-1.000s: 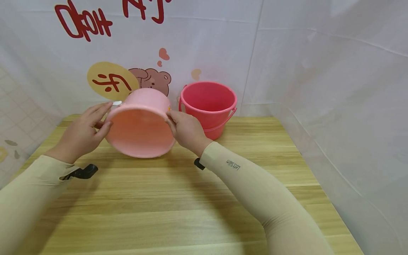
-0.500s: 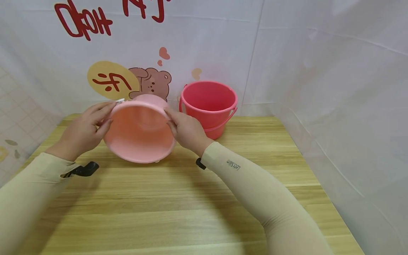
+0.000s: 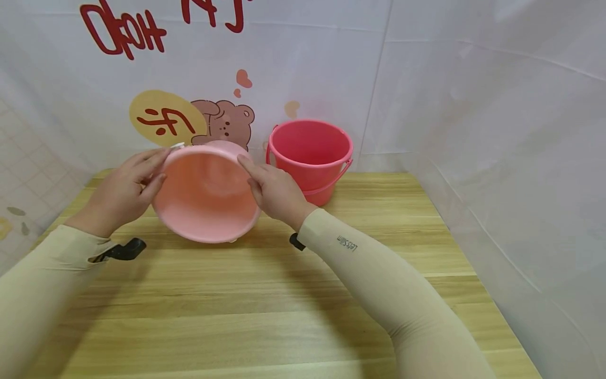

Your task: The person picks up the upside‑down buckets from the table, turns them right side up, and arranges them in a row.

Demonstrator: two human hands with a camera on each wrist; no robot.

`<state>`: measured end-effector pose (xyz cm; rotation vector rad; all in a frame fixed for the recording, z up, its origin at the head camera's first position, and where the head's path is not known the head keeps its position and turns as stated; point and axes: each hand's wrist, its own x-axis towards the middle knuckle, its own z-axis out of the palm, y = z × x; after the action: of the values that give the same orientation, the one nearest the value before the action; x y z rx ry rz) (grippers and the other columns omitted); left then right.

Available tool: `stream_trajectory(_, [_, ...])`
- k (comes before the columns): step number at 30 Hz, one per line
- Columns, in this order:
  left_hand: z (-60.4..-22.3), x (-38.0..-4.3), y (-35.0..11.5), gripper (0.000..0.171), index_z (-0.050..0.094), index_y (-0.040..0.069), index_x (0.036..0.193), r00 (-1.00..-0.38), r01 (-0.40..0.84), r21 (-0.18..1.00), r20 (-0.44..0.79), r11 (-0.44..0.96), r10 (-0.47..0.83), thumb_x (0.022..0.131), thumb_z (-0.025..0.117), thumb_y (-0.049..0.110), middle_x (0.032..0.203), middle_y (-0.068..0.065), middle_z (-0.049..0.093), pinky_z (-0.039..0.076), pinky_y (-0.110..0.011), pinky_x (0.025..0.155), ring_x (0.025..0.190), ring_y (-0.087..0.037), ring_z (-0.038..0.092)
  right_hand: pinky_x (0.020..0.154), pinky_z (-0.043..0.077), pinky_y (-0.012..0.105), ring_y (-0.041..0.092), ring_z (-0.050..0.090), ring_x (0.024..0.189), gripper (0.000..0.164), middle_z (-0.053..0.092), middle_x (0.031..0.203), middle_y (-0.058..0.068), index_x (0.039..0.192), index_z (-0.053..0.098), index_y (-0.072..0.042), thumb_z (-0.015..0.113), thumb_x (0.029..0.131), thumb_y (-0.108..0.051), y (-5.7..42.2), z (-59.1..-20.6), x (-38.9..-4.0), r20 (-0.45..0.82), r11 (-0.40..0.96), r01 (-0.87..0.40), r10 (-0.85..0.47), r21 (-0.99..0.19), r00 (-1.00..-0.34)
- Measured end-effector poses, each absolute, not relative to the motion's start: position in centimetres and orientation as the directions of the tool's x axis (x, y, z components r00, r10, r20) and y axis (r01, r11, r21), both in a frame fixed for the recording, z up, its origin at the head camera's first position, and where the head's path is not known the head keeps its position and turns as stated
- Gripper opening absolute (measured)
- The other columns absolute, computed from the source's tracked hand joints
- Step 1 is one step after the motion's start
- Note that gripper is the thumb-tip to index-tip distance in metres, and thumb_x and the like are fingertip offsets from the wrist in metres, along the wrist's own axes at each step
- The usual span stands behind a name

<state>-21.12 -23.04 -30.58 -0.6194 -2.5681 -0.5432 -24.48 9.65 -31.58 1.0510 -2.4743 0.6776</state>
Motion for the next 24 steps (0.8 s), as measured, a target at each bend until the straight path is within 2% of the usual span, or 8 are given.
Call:
stream_trajectory(4, [-30.5, -21.0, -23.2, 0.062, 0.042, 0.018, 0.163, -0.812, 0.489, 0.28, 0.491, 0.826, 0.314, 0.105, 0.063, 0.015, 0.158, -0.02, 0.051, 0.054, -0.065, 0.101, 0.135, -0.046, 0.056, 0.072, 0.052, 0.028, 0.02, 0.054, 0.07, 0.059, 0.071, 0.09, 0.009, 0.159, 0.046, -0.01, 0.064, 0.103, -0.011, 9.7, -31.0, -24.5, 0.499, 0.613, -0.715, -0.528, -0.335, -0.687])
stream_trajectory(8, [-30.6, -20.9, -23.3, 0.065, 0.038, 0.019, 0.164, -0.824, 0.477, 0.294, 0.478, 0.829, 0.305, 0.105, 0.064, 0.018, 0.16, -0.02, 0.049, 0.055, -0.065, 0.099, 0.134, -0.046, 0.056, 0.068, 0.048, 0.028, 0.02, 0.05, 0.066, 0.057, 0.076, 0.103, 0.012, 0.157, 0.048, -0.01, 0.063, 0.102, -0.01, 9.8, -30.8, -24.5, 0.515, 0.612, -0.699, -0.491, -0.37, -0.703])
stream_trajectory(11, [-30.7, -20.8, -23.4, 0.066, 0.037, 0.019, 0.164, -0.829, 0.472, 0.306, 0.474, 0.827, 0.298, 0.104, 0.065, 0.018, 0.159, -0.02, 0.049, 0.059, -0.062, 0.091, 0.12, -0.043, 0.063, 0.065, 0.047, 0.026, 0.019, 0.049, 0.063, 0.056, 0.075, 0.126, 0.013, 0.157, 0.049, -0.01, 0.063, 0.103, -0.01, 9.8, -30.8, -24.6, 0.516, 0.609, -0.692, -0.478, -0.389, -0.71])
stream_trajectory(14, [-30.9, -20.6, -23.6, 0.067, 0.036, 0.02, 0.165, -0.83, 0.475, 0.321, 0.473, 0.819, 0.295, 0.104, 0.065, 0.017, 0.158, -0.022, 0.05, 0.063, -0.057, 0.082, 0.107, -0.039, 0.068, 0.061, 0.045, 0.024, 0.017, 0.048, 0.059, 0.056, 0.069, 0.142, 0.012, 0.157, 0.048, -0.01, 0.063, 0.103, -0.011, 9.8, -30.8, -24.7, 0.503, 0.601, -0.676, -0.463, -0.426, -0.73])
stream_trajectory(19, [-31.3, -20.5, -24.0, 0.068, 0.036, 0.02, 0.165, -0.83, 0.479, 0.333, 0.472, 0.812, 0.296, 0.103, 0.066, 0.017, 0.149, -0.024, 0.056, 0.065, -0.048, 0.073, 0.093, -0.036, 0.074, 0.054, 0.041, 0.023, 0.015, 0.044, 0.052, 0.056, 0.057, 0.155, 0.009, 0.158, 0.047, -0.012, 0.062, 0.104, -0.011, 9.8, -30.6, -24.9, 0.469, 0.593, -0.632, -0.428, -0.499, -0.773])
stream_trajectory(20, [-31.4, -20.5, -24.1, 0.069, 0.037, 0.02, 0.165, -0.831, 0.477, 0.33, 0.471, 0.815, 0.296, 0.103, 0.067, 0.018, 0.146, -0.023, 0.058, 0.065, -0.046, 0.071, 0.09, -0.034, 0.074, 0.053, 0.041, 0.023, 0.015, 0.043, 0.051, 0.057, 0.065, 0.148, 0.01, 0.159, 0.046, -0.013, 0.062, 0.105, -0.012, 9.8, -30.5, -24.9, 0.458, 0.597, -0.62, -0.421, -0.509, -0.783])
stream_trajectory(22, [-31.5, -20.5, -24.2, 0.07, 0.037, 0.02, 0.165, -0.835, 0.471, 0.325, 0.463, 0.82, 0.297, 0.103, 0.068, 0.02, 0.141, -0.023, 0.06, 0.061, -0.038, 0.066, 0.084, -0.029, 0.072, 0.052, 0.041, 0.022, 0.015, 0.043, 0.049, 0.057, 0.066, 0.147, 0.008, 0.16, 0.045, -0.015, 0.061, 0.105, -0.015, 9.8, -30.4, -24.8, 0.441, 0.607, -0.596, -0.405, -0.525, -0.801])
stream_trajectory(24, [-31.5, -20.5, -24.3, 0.071, 0.036, 0.02, 0.165, -0.839, 0.465, 0.32, 0.457, 0.825, 0.296, 0.102, 0.069, 0.021, 0.136, -0.022, 0.062, 0.057, -0.032, 0.064, 0.081, -0.026, 0.07, 0.051, 0.04, 0.022, 0.016, 0.043, 0.048, 0.057, 0.077, 0.125, 0.009, 0.16, 0.045, -0.017, 0.061, 0.106, -0.017, 9.9, -30.2, -24.7, 0.426, 0.618, -0.577, -0.392, -0.534, -0.815])
